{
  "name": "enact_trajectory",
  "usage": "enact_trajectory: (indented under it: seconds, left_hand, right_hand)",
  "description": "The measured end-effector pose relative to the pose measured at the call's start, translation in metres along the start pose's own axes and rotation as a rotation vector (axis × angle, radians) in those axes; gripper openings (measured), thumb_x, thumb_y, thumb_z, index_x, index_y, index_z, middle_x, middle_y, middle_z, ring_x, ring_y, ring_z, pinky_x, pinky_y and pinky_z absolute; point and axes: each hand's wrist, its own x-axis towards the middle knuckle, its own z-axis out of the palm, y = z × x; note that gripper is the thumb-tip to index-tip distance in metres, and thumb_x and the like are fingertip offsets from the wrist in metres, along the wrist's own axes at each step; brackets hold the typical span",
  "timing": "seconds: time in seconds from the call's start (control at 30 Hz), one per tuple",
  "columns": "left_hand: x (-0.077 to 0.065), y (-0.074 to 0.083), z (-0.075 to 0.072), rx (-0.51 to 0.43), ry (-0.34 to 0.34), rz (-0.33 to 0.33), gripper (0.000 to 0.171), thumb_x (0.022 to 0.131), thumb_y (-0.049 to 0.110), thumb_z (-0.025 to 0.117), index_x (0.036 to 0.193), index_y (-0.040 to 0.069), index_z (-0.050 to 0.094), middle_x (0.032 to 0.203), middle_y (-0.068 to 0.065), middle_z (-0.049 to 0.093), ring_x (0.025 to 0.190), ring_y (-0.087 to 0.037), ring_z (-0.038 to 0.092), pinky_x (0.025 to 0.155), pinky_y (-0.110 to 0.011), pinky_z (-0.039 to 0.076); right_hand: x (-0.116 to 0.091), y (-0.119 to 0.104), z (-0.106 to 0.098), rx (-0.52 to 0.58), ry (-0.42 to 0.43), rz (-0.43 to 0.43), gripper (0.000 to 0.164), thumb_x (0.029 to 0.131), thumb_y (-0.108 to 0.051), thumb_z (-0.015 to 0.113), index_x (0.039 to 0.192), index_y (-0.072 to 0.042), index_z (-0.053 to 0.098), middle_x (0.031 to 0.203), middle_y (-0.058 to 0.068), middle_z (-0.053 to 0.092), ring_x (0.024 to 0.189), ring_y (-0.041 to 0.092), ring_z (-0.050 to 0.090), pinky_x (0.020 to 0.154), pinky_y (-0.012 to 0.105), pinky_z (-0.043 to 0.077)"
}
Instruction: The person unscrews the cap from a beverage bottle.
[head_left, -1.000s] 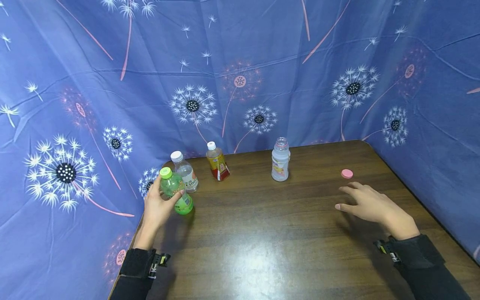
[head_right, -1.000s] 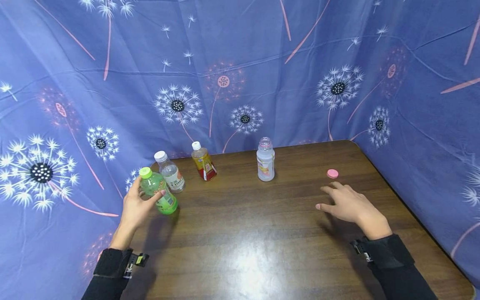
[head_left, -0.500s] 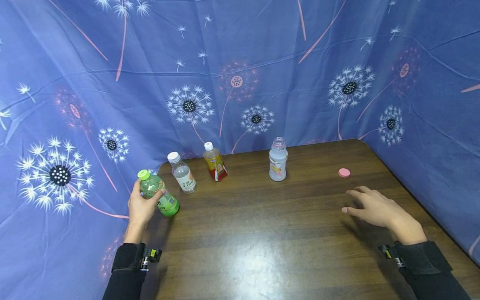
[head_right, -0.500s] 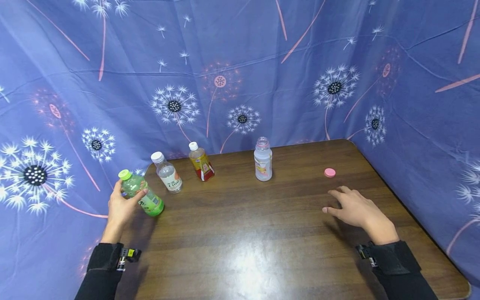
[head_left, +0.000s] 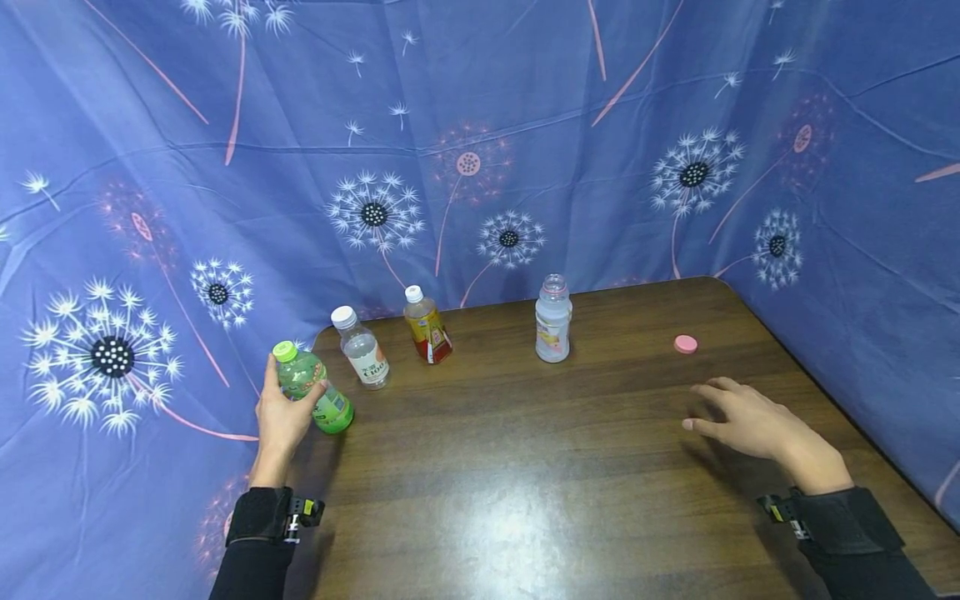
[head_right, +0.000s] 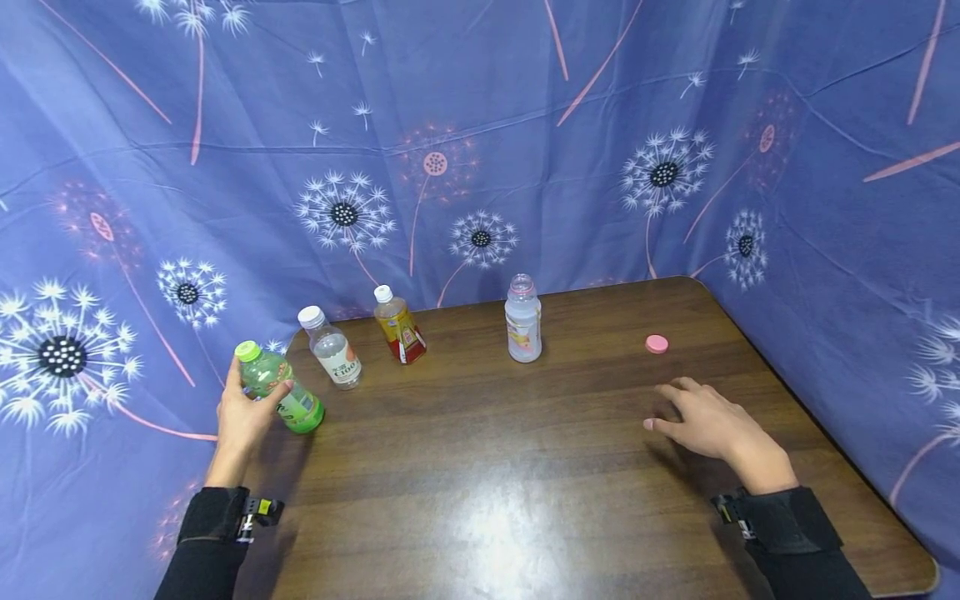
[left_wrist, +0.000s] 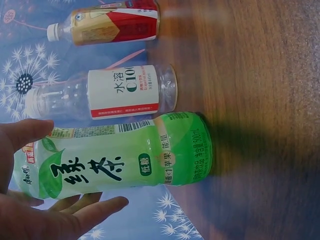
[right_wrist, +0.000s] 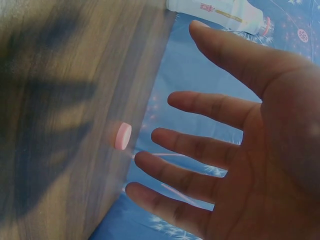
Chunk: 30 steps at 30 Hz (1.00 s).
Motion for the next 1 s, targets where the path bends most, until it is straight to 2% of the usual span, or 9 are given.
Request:
enact_trajectory:
  seconds: [0.17,0.4,0.53,0.7,0.83,0.93,1.0]
  left_hand:
    - [0.001,0.000,0.001,0.030,0.000,-0.018,0.107,0.087,0.034,0.078,0.165,0.020,0.006,0.161,-0.026,0.033,0.143,-0.050,0.038,0.119,-0.061,0.032]
    - [0.001,0.003,0.001,0.019,0.019,0.028,0.109,0.082,0.027,0.083,0.164,0.015,0.012,0.153,-0.031,0.040,0.139,-0.051,0.040,0.118,-0.063,0.031]
    - [0.000,0.003,0.000,0.017,0.018,0.025,0.110,0.081,0.028,0.084,0.164,0.014,0.012,0.154,-0.031,0.039,0.139,-0.051,0.039,0.118,-0.063,0.030]
    - [-0.003,0.003,-0.004,0.013,0.037,0.011,0.110,0.082,0.031,0.084,0.163,0.014,0.012,0.151,-0.030,0.041,0.133,-0.050,0.047,0.114,-0.061,0.037]
    - [-0.006,0.007,-0.009,-0.008,0.103,0.034,0.106,0.082,0.031,0.084,0.162,0.014,0.016,0.146,-0.027,0.045,0.129,-0.048,0.052,0.109,-0.058,0.043]
    - [-0.009,0.012,-0.013,-0.005,0.153,0.066,0.102,0.083,0.033,0.084,0.161,0.015,0.021,0.144,-0.023,0.046,0.124,-0.042,0.056,0.099,-0.046,0.050]
    - [-0.012,0.017,-0.015,0.001,0.186,0.092,0.100,0.082,0.033,0.084,0.160,0.015,0.024,0.139,-0.021,0.047,0.117,-0.037,0.058,0.089,-0.035,0.050]
  right_hand:
    - [0.000,-0.001,0.003,0.010,0.008,0.002,0.077,0.090,-0.061,0.067,0.138,-0.003,0.058,0.138,0.031,0.054,0.120,0.057,0.055,0.078,0.070,0.052]
    - [-0.002,-0.002,0.007,0.025,-0.002,0.023,0.080,0.090,-0.064,0.065,0.141,-0.003,0.056,0.142,0.031,0.051,0.125,0.058,0.051,0.082,0.074,0.049]
    - [-0.003,-0.001,0.010,0.027,0.005,0.022,0.079,0.090,-0.062,0.066,0.141,-0.003,0.056,0.142,0.032,0.050,0.125,0.058,0.051,0.081,0.075,0.049]
    - [-0.005,-0.002,0.011,0.040,0.009,0.019,0.077,0.090,-0.061,0.066,0.141,-0.003,0.056,0.142,0.031,0.051,0.126,0.056,0.051,0.082,0.075,0.049]
    - [-0.006,-0.003,0.011,0.045,0.007,0.024,0.078,0.090,-0.063,0.066,0.141,-0.004,0.057,0.142,0.030,0.051,0.125,0.056,0.052,0.081,0.075,0.048]
    - [-0.007,-0.003,0.011,0.045,0.012,0.023,0.078,0.090,-0.063,0.065,0.140,-0.004,0.057,0.142,0.030,0.052,0.124,0.056,0.053,0.082,0.074,0.049]
    - [-0.007,-0.002,0.012,0.044,0.017,0.021,0.078,0.090,-0.063,0.065,0.140,-0.004,0.057,0.141,0.030,0.052,0.124,0.055,0.053,0.082,0.074,0.050]
